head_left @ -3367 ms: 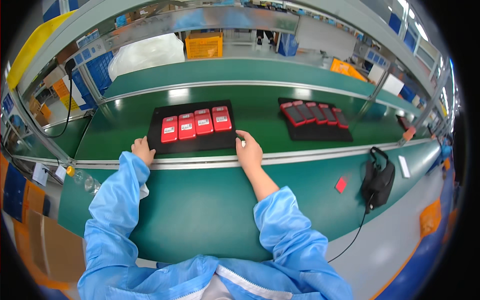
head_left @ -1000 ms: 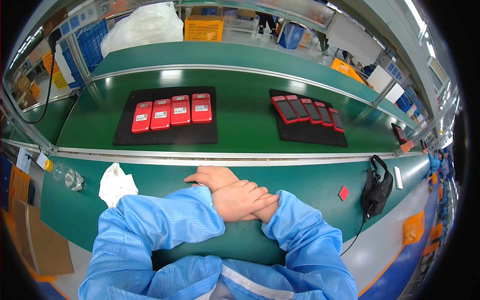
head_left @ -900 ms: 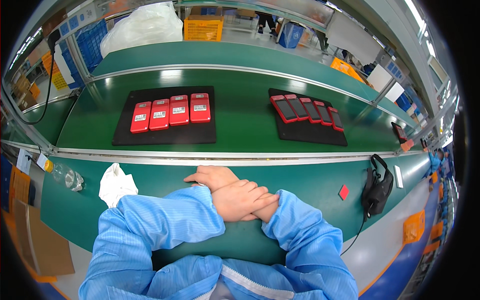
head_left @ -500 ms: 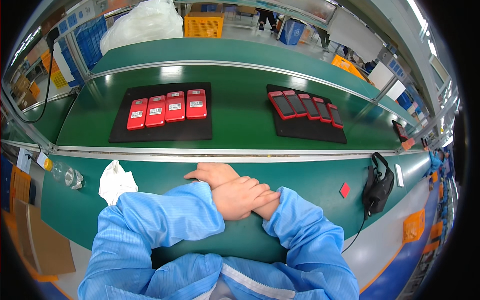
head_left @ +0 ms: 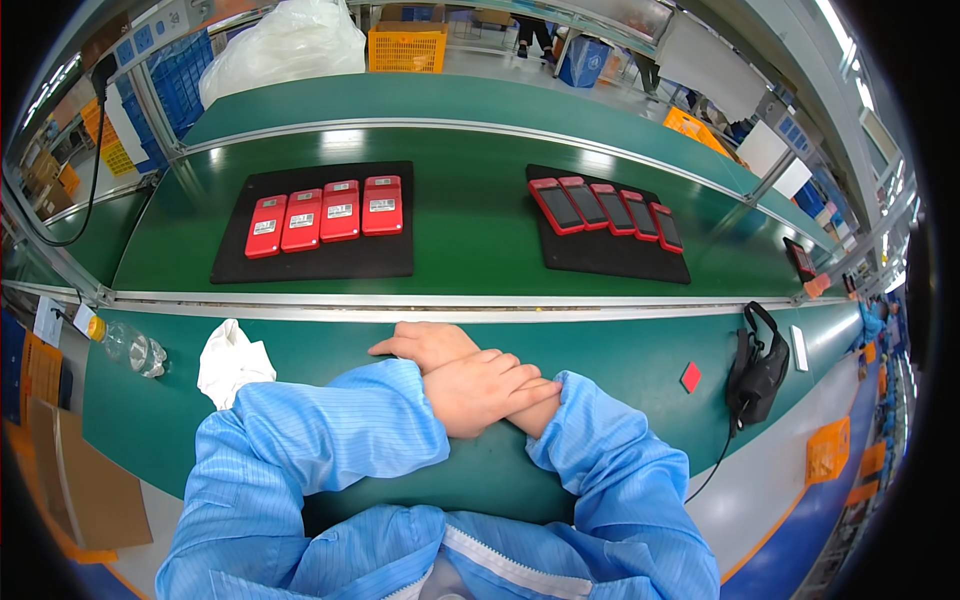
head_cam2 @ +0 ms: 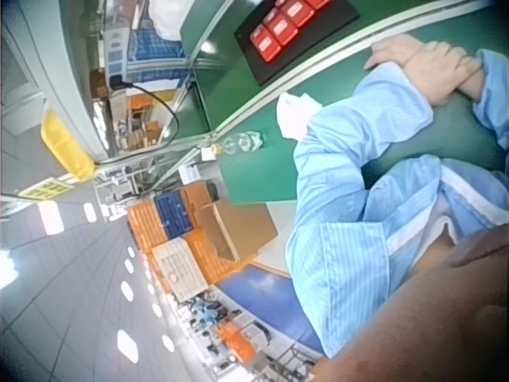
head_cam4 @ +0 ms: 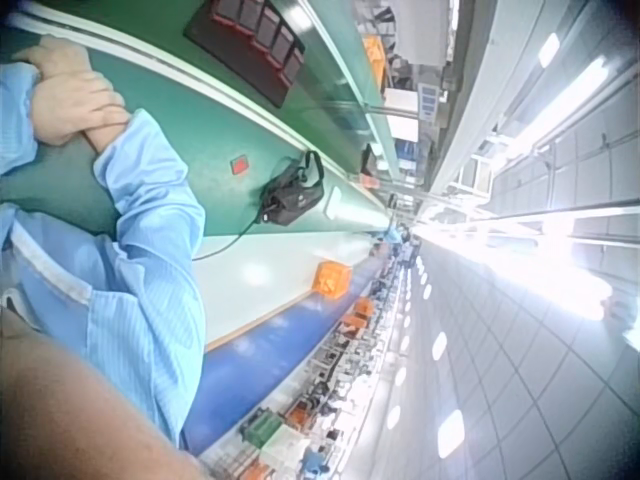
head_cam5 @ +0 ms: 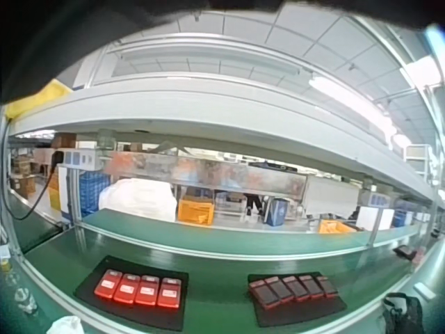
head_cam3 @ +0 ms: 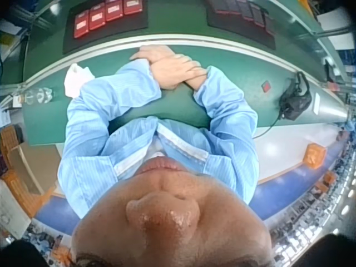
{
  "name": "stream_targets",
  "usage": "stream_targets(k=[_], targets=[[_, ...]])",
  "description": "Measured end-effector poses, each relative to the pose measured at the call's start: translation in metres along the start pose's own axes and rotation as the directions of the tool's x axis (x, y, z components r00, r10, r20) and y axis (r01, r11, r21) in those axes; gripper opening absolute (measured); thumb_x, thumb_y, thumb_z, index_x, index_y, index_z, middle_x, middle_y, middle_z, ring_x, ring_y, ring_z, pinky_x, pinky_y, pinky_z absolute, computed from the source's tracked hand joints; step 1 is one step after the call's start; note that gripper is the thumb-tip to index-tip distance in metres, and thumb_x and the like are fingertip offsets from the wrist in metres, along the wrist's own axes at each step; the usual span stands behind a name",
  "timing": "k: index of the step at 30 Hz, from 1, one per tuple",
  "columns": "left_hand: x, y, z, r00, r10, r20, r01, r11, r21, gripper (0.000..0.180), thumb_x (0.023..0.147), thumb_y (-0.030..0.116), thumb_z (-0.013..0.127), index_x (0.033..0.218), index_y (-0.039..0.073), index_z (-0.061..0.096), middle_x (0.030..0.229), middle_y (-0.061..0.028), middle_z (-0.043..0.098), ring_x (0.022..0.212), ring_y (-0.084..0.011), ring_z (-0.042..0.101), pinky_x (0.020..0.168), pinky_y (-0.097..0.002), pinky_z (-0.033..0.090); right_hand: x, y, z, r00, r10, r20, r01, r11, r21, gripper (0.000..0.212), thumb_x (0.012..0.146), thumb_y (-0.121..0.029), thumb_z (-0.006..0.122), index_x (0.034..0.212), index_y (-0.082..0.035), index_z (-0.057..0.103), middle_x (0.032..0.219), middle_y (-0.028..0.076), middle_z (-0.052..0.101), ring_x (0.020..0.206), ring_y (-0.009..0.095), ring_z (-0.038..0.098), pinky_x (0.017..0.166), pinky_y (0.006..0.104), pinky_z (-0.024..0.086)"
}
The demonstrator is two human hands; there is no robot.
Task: Cleaning and inspecting the screens and backs of handheld electronic devices at an assembly workstation.
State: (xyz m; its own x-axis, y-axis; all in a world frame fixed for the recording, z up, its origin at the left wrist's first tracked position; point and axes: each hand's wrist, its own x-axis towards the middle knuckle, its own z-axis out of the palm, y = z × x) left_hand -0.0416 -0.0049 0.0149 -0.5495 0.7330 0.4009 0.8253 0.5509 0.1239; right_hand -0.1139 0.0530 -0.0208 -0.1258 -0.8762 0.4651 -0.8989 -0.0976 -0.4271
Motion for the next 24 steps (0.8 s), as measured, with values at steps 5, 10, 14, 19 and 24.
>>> stream_targets(k=[5,10,14,19,24], targets=[[0.005,0.003,0.010,0.999,-0.019,-0.042,0.021,0.998,0.051,0.060,0.090,0.015,0.053,0.148,0.007,0.043,0.121,-0.0096,0.060,0.103,-0.0255,0.061,0.093,-0.0365,0.049,-0.005,0.005,0.001,0.999,-0.026,-0.038,0.026,1.000,-0.018,0.037,0.084,-0.022,0.069,0.120,-0.016,0.068,0.089,0.006,0.058,0.082,0.026,0.064,0.070,0.0370,0.054],[0.010,0.004,0.016,0.997,-0.024,-0.079,0.029,0.997,0.070,0.058,0.091,0.016,0.051,0.148,0.008,0.044,0.121,-0.0089,0.060,0.103,-0.0247,0.062,0.093,-0.0361,0.049,-0.008,0.008,-0.002,0.996,-0.060,-0.073,0.058,0.998,-0.020,0.030,0.088,-0.027,0.069,0.117,-0.015,0.069,0.087,0.006,0.058,0.080,0.025,0.064,0.065,0.0371,0.054],[0.012,0.003,0.017,0.997,-0.023,-0.069,0.027,0.997,0.065,0.060,0.089,0.016,0.053,0.148,0.008,0.043,0.121,-0.0089,0.060,0.103,-0.0248,0.061,0.093,-0.0361,0.049,-0.010,0.007,-0.006,0.996,-0.061,-0.071,0.060,0.998,-0.016,0.031,0.088,-0.026,0.069,0.117,-0.016,0.069,0.088,0.006,0.059,0.080,0.026,0.064,0.066,0.0373,0.054],[0.018,0.004,0.015,0.999,-0.018,-0.040,0.020,0.999,0.043,0.069,0.083,0.014,0.060,0.150,0.007,0.042,0.121,-0.0087,0.060,0.103,-0.0249,0.061,0.092,-0.0361,0.049,-0.014,0.006,-0.011,0.998,-0.022,-0.064,0.022,1.000,-0.006,0.030,0.084,-0.022,0.070,0.112,-0.011,0.070,0.086,0.007,0.060,0.082,0.027,0.065,0.068,0.0387,0.054],[0.024,0.005,0.018,0.999,-0.020,-0.026,0.021,0.999,0.033,0.077,0.077,0.010,0.065,0.151,0.006,0.040,0.121,-0.0093,0.060,0.102,-0.0252,0.061,0.092,-0.0363,0.048,-0.018,0.008,-0.016,0.996,-0.046,-0.080,0.046,0.999,-0.008,0.029,0.085,-0.023,0.070,0.112,-0.011,0.070,0.085,0.007,0.060,0.081,0.026,0.064,0.067,0.0386,0.054]])
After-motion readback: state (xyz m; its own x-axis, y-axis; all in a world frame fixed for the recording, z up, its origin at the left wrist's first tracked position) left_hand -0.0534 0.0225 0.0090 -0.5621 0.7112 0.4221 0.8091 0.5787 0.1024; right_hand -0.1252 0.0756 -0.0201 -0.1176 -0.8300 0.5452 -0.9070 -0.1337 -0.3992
